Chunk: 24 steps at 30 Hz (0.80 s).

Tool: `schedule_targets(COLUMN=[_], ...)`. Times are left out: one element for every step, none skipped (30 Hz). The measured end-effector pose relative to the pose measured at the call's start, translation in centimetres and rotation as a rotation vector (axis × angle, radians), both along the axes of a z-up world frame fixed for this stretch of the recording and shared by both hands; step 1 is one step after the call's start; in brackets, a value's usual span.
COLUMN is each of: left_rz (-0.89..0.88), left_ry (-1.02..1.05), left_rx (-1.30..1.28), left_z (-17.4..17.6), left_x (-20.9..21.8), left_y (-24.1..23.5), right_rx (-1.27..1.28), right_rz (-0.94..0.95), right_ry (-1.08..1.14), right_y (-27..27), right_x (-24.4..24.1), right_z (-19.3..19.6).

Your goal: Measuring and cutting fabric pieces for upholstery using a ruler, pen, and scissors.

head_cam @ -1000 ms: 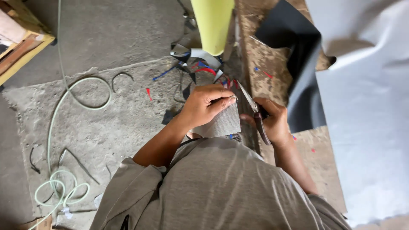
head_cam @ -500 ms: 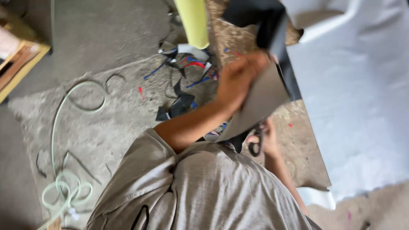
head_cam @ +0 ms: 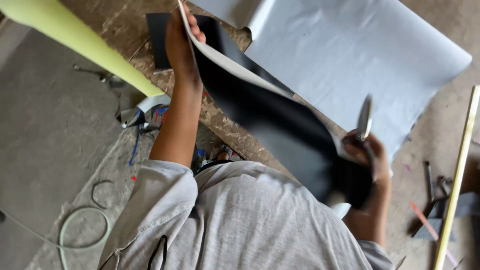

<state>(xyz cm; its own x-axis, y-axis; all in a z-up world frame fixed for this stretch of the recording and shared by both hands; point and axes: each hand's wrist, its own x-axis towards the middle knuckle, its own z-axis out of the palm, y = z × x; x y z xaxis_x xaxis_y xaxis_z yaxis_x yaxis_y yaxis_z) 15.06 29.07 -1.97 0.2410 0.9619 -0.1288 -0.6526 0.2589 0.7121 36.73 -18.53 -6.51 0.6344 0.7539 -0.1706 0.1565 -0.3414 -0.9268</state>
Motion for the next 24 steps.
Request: schedule_targets(left_rz=[-0.033, -0.078, -0.122, -0.17, -0.002, 0.179, 0.128, -0.032, -0.197, -0.244, -0.46, -0.679, -0.725, -0.797, -0.868, -0.906, -1.109, -1.299, -1.318, -0.763, -0.28, -0.305, -0.328, -0.343], left_ry=[0.008, 0.267, 0.525, 0.526, 0.861, 1.155, 1.13, 1.323, 1.513, 1.488, 1.657, 1.821, 1.801, 1.791, 1.782, 1.754, 1.876, 1.997, 1.969, 1.826, 1.607, 1.583, 1.515, 1.452], left_rx=[-0.005, 0.052, 0.118, 0.128, 0.547, 0.981, 0.998, 0.912, 0.825, 0.861, 0.778, 0.7, 0.755, 0.793, 0.833, 0.895, 1.069, 1.249, 1.323, 1.196, 1.003, 1.042, 1.145, 1.231], left_z=[-4.8, -9.6, -14.4, -17.9, -21.4, -25.2, -25.5, -25.8, -26.0, -24.4, -22.8, -21.1, -21.7, -22.2, -22.7, -21.9, -20.9, -19.8, -18.5, -17.1, -15.7, -14.9, -14.1, -13.3], left_x=[0.3, 0.6, 1.0, 1.1, 1.3, 1.9, 2.9, 4.2, 5.4, 6.8, 8.2, 9.9, 10.2, 11.1, 12.1, 12.3, 12.8, 13.5, 13.0, 12.3, 11.8, 14.3, 16.8, 18.4], left_y=[2.3, 4.6, 6.7, 8.9, 11.1, 12.8, 13.5, 14.1, 14.7, 14.9, 15.1, 15.2, 16.2, 17.3, 18.4, 19.7, 21.0, 22.7, 24.2, 26.3, 28.6, 28.1, 27.6, 26.9], right_rx=[-0.005, -0.083, -0.164, -0.17, -0.289, -0.422, -0.439, -0.437, -0.43, -0.437, -0.646, -0.851, -0.857, -0.889, -0.919, -0.915, -0.942, -0.965, -0.957, -0.994, -1.031, -1.025, -1.046, -1.071], right_rz=[-0.033, -0.221, -0.407, -0.455, -0.612, -0.77, -0.82, -0.846, -0.872, -0.927, -0.876, -0.821, -0.88, -0.887, -0.892, -0.956, -0.962, -0.964, -1.023, -1.014, -1.004, -1.046, -1.053, -1.046], right_ry=[0.008, -0.039, -0.083, -0.076, -0.08, -0.084, -0.076, 0.01, 0.094, 0.102, 0.102, 0.116, 0.138, 0.169, 0.201, 0.223, 0.22, 0.22, 0.243, 0.214, 0.187, 0.209, 0.176, 0.136], right_y=[0.6, 1.1, 1.6, 1.1, 0.5, -0.7, -1.0, -1.2, -1.6, -1.0, -0.3, 0.2, 0.4, 0.4, 0.3, -0.5, -1.3, -2.0, -3.3, -4.3, -5.4, -5.6, -5.7, -6.0], right_x=[-0.5, -1.3, -2.0, -1.7, -1.4, -1.3, -2.3, -3.2, -4.1, -5.3, -6.4, -7.4, -8.1, -8.8, -9.5, -10.1, -10.7, -11.1, -11.4, -11.9, -12.6, -12.9, -13.3, -13.3], right_z=[0.4, 0.7, 1.0, -1.3, -3.7, -5.6, -6.4, -7.3, -8.1, -7.0, -5.9, -4.9, -4.5, -4.1, -3.7, -4.0, -4.3, -4.6, -4.9, -5.5, -6.0, -5.8, -5.7, -5.5])
